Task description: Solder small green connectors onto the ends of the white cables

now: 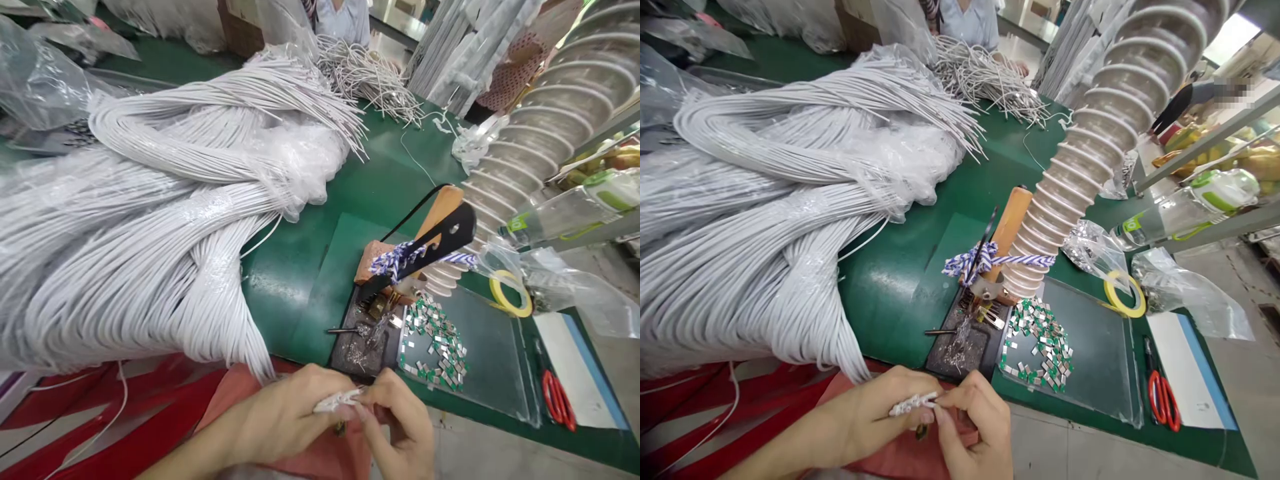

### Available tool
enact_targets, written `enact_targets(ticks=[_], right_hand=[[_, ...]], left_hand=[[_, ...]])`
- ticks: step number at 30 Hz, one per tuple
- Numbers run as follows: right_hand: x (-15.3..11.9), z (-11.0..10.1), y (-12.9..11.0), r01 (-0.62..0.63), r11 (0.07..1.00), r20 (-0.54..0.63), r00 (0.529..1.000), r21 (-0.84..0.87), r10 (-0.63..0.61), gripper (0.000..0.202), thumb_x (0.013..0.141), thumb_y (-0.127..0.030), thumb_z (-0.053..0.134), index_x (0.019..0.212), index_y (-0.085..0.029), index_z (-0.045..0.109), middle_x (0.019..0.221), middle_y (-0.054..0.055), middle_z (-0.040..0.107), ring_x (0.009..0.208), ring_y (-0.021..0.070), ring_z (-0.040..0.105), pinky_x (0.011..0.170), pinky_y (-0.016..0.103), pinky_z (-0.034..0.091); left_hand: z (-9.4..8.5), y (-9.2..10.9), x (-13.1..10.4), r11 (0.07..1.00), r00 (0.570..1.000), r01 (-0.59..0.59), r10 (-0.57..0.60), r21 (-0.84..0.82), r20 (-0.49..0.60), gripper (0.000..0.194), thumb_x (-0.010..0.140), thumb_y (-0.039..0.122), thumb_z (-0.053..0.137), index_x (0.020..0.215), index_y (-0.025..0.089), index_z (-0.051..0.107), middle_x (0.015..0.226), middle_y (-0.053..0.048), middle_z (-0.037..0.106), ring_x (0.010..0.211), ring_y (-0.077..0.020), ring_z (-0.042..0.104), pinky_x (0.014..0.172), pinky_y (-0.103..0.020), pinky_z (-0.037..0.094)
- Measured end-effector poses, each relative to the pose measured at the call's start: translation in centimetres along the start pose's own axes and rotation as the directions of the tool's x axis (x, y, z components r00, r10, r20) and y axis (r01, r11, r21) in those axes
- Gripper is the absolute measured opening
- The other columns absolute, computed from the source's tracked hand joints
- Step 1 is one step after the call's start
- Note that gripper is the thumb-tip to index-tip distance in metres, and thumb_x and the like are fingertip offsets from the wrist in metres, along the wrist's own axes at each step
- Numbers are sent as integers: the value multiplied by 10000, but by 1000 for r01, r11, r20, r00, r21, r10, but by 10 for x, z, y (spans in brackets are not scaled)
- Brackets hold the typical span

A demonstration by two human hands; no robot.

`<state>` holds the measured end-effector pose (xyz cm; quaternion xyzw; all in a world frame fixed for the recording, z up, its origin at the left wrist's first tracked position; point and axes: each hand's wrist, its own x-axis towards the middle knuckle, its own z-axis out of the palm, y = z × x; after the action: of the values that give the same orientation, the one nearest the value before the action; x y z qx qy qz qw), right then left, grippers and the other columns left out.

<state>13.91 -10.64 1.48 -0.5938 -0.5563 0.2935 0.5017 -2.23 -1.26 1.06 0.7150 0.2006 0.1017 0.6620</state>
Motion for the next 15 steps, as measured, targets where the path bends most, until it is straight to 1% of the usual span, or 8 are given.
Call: enact_targets(ticks=[2,4,6,9,12,15], right_hand=[[-1,2,1,1,1000,-15,1000,-11,-1,133,838,-107,575,757,-198,628,644,-21,483,554,111,457,481,214,320],[0,3,2,24,999,-7,1000,-38,-24,147,833,-86,564,743,-197,599,636,-27,472,553,109,454,489,212,327],[3,3,4,25,998,-7,1000,-63,-26,156,839,-79,564,740,-198,588,637,-30,471,551,106,461,485,205,336],[7,1,9,-30,996,1,1000,-85,30,113,845,-103,598,796,-201,625,689,-15,522,564,111,482,481,203,357],[8,-1,13,-59,996,-10,998,-63,59,89,836,-128,641,836,-215,659,705,-18,537,545,106,466,469,202,353],[7,-4,17,-79,996,-16,997,-36,78,101,837,-131,651,799,-220,679,678,-25,533,537,103,459,469,203,348]], left_hand=[[-2,-1,3,995,997,34,-40,-89,-62,113,913,216,560,856,169,645,796,14,638,738,-142,582,699,-199,436],[-4,-4,7,984,991,0,-23,-178,-129,53,868,163,613,854,165,664,866,3,645,771,-141,597,713,-200,447],[-5,-7,12,975,981,-59,18,-212,-191,73,860,150,635,811,155,689,917,-17,641,798,-143,612,742,-208,452],[-8,-10,17,969,964,-108,48,-222,-261,96,852,153,659,778,139,718,894,-34,630,799,-149,618,749,-220,454],[-9,-12,20,960,959,-127,54,-251,-277,120,864,165,651,772,127,718,861,-40,628,775,-150,612,724,-227,457],[-7,-13,21,963,956,-137,68,-230,-284,140,874,176,640,766,120,711,837,-44,626,755,-152,605,708,-233,455]])
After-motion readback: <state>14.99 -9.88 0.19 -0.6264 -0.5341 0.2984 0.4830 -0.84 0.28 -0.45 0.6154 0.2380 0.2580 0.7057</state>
